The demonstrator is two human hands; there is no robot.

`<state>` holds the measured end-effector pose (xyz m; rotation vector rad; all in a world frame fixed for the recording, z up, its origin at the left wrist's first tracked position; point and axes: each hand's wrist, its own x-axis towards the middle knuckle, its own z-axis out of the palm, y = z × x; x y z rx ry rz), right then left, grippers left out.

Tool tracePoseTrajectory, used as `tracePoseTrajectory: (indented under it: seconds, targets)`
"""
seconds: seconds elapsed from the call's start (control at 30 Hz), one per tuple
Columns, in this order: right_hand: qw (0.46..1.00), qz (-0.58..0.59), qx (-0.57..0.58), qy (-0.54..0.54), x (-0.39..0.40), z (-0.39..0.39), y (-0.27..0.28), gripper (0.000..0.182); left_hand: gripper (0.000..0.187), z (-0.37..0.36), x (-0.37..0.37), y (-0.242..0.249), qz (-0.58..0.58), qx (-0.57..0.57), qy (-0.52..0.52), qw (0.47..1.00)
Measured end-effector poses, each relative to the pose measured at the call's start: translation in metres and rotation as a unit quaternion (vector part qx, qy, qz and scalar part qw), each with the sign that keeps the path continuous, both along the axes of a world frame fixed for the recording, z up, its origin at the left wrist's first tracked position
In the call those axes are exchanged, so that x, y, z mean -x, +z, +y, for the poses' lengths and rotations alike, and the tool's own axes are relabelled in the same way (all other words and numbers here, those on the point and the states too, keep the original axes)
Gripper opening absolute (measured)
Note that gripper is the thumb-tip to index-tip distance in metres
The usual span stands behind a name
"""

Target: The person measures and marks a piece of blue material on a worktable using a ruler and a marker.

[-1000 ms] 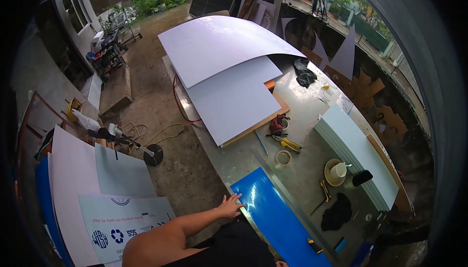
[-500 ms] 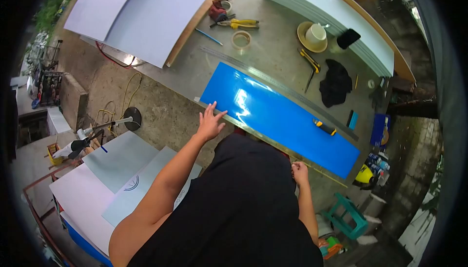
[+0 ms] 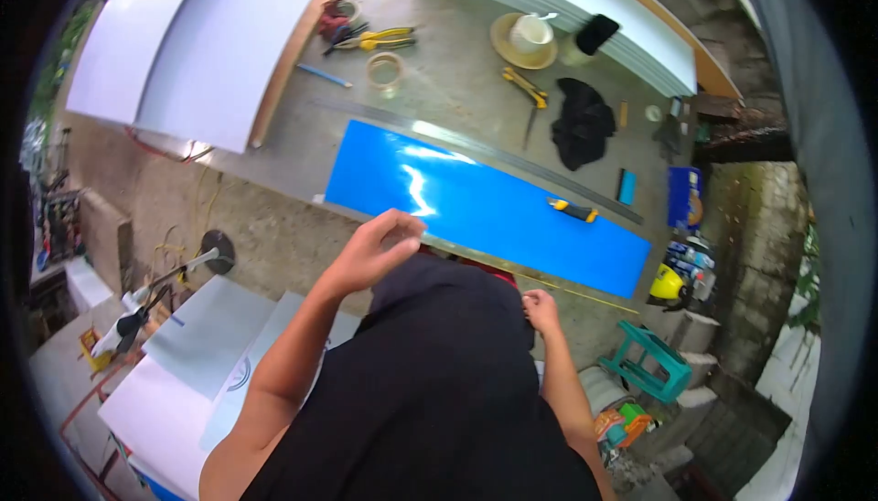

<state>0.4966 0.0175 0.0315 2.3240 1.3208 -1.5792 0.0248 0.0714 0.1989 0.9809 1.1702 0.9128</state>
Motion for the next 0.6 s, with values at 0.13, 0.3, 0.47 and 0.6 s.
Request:
tracePoseTrajectory:
  seconds: [0.13,0.3,0.47,0.6]
  targets:
    - [1.000,-0.004,0.014,0.008,0.014,0.016,0.011,0.021,0.042,0.024,-0.001,0.142,-0.316,-0.203,-0.119,0.919]
    - [1.000,0.000,-0.024,0.020,0.029,0.027,0.013,0.021,0.062,0.025,-0.030,0.206,-0.528,-0.293,-0.151,0.783]
    - [0.999,0.013,-0.029,-0.007,0.028,0.017,0.004,0.021,0.063,0.017,-0.047,0.242,-0.590,-0.210,-0.072,0.776]
    - [0.999,0.005,-0.030,-0.010,0.019,-0.001,-0.001,0.021,0.063,0.020,-0.053,0.237,-0.594,-0.199,-0.105,0.772]
